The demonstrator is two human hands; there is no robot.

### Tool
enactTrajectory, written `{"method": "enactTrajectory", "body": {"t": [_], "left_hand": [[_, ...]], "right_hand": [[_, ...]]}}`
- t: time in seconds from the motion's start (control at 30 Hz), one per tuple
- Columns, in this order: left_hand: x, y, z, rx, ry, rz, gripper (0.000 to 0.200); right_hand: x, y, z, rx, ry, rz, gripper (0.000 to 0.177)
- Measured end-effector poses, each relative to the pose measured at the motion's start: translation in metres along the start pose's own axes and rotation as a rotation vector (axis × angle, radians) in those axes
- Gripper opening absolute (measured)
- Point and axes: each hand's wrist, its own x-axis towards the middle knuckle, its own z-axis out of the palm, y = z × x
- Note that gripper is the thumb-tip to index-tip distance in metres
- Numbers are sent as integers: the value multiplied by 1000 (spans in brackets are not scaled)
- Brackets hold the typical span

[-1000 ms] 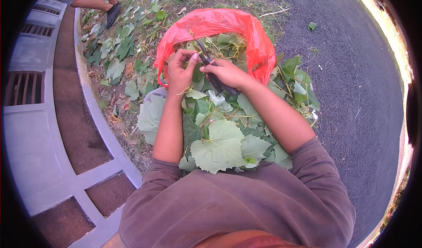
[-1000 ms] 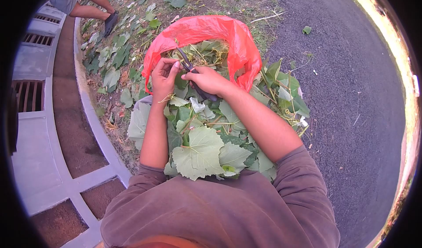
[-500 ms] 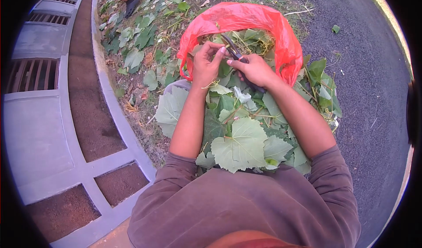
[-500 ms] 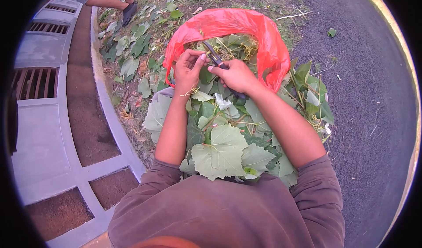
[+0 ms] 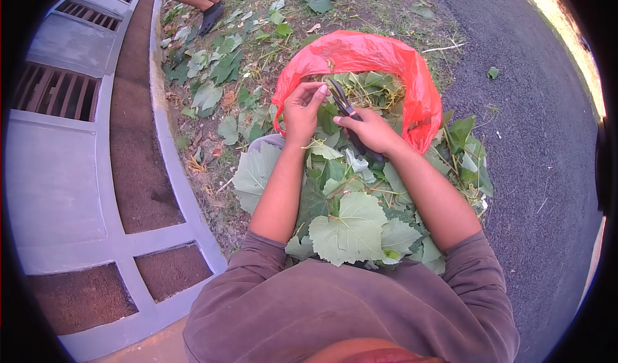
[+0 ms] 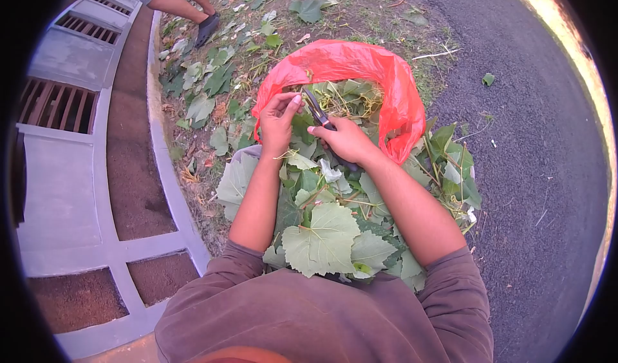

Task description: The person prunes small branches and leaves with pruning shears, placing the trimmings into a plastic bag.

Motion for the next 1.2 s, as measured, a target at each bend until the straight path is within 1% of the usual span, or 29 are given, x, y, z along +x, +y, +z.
{"method": "enactTrajectory", "body": {"t": [0.07, 0.17, 0.23, 0.3, 0.33, 0.4, 0.47, 0.53, 0.57, 0.63, 0.67, 0.7, 0.77, 0.8, 0.87, 1.07, 1.2], "left_hand": [[-3, 2, 1, 9, 9, -19, 17], [-5, 2, 7, -4, -18, 1, 19], [-6, 8, 10, 36, -40, 14, 17], [-9, 11, 10, 148, 3, 42, 14], [-8, 9, 6, 173, 3, 22, 12], [-9, 6, 4, 205, -9, 41, 13], [-11, 2, 2, 236, -25, 50, 14], [-12, 7, 9, 236, 5, 79, 13], [-18, 9, 12, 225, -11, 52, 13], [-14, 18, 14, 404, -7, 127, 14], [-15, 20, 15, 415, 0, 143, 13], [-17, 19, 15, 415, -2, 138, 13], [-14, 20, 15, 424, -10, 218, 13], [-14, 20, 14, 424, -7, 219, 13], [-14, 18, 14, 385, -9, 200, 12], [-16, 14, 14, 344, -1, 208, 12], [-18, 14, 14, 301, 12, 169, 12]], "right_hand": [[-4, 0, -1, 2, 16, -5, 40], [0, 7, -1, 53, 57, -52, 49], [-1, 4, -1, 71, 69, -67, 49], [-4, 4, -2, 23, 66, -43, 50], [-2, 6, -2, 23, 65, -41, 50], [1, 11, 0, 8, 75, -68, 51], [5, 14, 0, -3, 69, -68, 51], [2, 11, -2, -27, 89, -66, 50], [-3, 11, 0, -20, 100, -35, 50], [-2, 4, -4, -9, 78, -19, 43], [3, 10, -3, -1, 86, -11, 43], [1, 10, -2, 1, 86, -5, 43], [1, 4, -4, -30, 80, 23, 44], [1, 4, -4, -31, 77, 21, 44], [1, 6, -4, -146, 137, 34, 52], [5, 12, -4, -161, 140, 115, 54], [2, 10, -2, -229, 186, 90, 53]]}}
